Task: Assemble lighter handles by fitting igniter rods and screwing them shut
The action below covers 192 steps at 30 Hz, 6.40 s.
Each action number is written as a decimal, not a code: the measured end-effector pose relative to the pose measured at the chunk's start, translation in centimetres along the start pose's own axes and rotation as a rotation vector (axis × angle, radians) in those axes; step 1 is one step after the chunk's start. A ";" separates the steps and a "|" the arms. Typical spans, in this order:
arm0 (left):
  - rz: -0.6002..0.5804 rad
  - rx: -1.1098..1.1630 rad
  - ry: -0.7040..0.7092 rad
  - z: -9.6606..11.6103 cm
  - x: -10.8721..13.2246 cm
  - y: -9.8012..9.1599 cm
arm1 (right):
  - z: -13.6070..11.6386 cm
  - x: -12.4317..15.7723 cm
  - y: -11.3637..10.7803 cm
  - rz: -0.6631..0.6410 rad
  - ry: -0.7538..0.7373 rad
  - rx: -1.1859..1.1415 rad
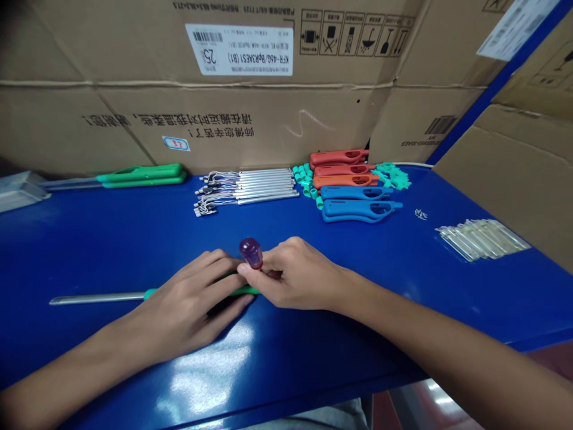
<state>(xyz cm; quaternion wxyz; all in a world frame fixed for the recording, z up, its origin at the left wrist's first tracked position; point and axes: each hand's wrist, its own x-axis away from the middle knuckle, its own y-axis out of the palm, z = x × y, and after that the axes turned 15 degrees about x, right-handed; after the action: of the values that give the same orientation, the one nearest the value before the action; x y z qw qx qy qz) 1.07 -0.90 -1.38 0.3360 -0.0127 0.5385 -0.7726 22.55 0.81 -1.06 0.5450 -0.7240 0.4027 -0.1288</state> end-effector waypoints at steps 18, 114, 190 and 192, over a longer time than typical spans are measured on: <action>-0.009 0.026 -0.009 -0.5 0.1 0.0 | 0.5 -0.1 -1.5 0.158 0.129 -0.063; 0.018 0.000 0.005 -0.6 0.1 0.0 | 0.5 0.3 -1.1 0.070 -0.085 0.015; 0.040 -0.027 0.025 -0.6 0.0 0.0 | -1.6 1.0 -2.9 0.364 -0.192 0.007; 0.041 -0.031 0.024 -0.6 0.0 0.0 | -1.7 1.1 -2.9 0.374 -0.178 -0.002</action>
<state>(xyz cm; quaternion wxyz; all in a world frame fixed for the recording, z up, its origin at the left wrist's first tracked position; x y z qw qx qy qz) 0.89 -0.36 -1.66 0.3449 0.0022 0.5545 -0.7573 23.45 -0.89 1.83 0.5923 -0.6457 0.4804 0.0394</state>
